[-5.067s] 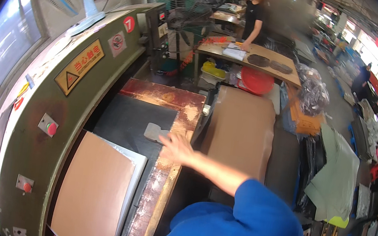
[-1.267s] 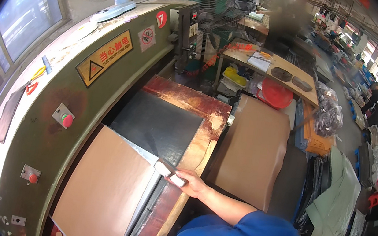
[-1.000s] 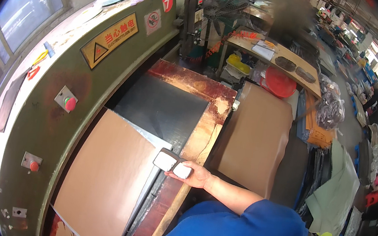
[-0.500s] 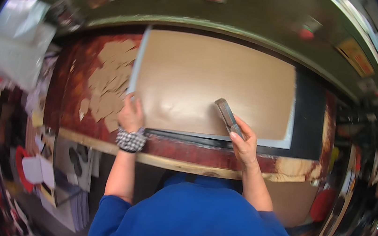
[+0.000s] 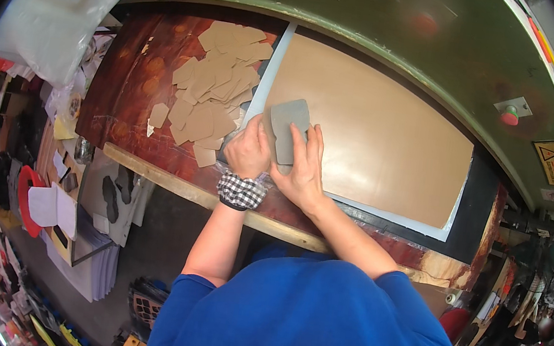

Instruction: The person operates a die-cutting press to cut shapes from a sheet of material. They place the sheet on the press bed, align it, press the activation button, and remove the cut pieces. The person repeats this process multiple times, handling the cut pieces and the remaining sheet.

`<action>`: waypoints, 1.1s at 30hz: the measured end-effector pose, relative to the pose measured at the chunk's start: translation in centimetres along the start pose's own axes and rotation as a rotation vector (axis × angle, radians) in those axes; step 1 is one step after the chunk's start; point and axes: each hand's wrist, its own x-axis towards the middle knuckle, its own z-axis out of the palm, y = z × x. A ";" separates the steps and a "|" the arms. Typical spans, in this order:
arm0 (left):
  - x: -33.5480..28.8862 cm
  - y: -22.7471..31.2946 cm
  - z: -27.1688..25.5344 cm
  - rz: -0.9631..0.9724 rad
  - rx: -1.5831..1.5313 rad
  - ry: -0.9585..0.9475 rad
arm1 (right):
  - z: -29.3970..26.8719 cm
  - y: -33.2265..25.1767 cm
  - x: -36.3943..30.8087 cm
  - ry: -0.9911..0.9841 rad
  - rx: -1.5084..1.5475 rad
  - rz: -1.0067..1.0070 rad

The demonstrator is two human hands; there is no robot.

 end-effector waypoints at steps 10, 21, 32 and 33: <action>-0.8 -0.5 -1.0 0.071 -0.060 -0.017 | -7.9 6.7 -3.6 0.199 0.041 0.108; -12.5 1.0 -5.7 0.262 -0.070 -0.145 | -32.0 13.2 -7.2 0.869 -0.528 0.289; -6.3 4.6 -2.7 0.220 -0.120 -0.062 | -28.5 11.2 -10.9 0.905 -0.304 0.351; -6.2 4.4 -2.6 0.204 -0.097 -0.069 | -26.2 10.1 -12.6 0.874 -0.250 0.404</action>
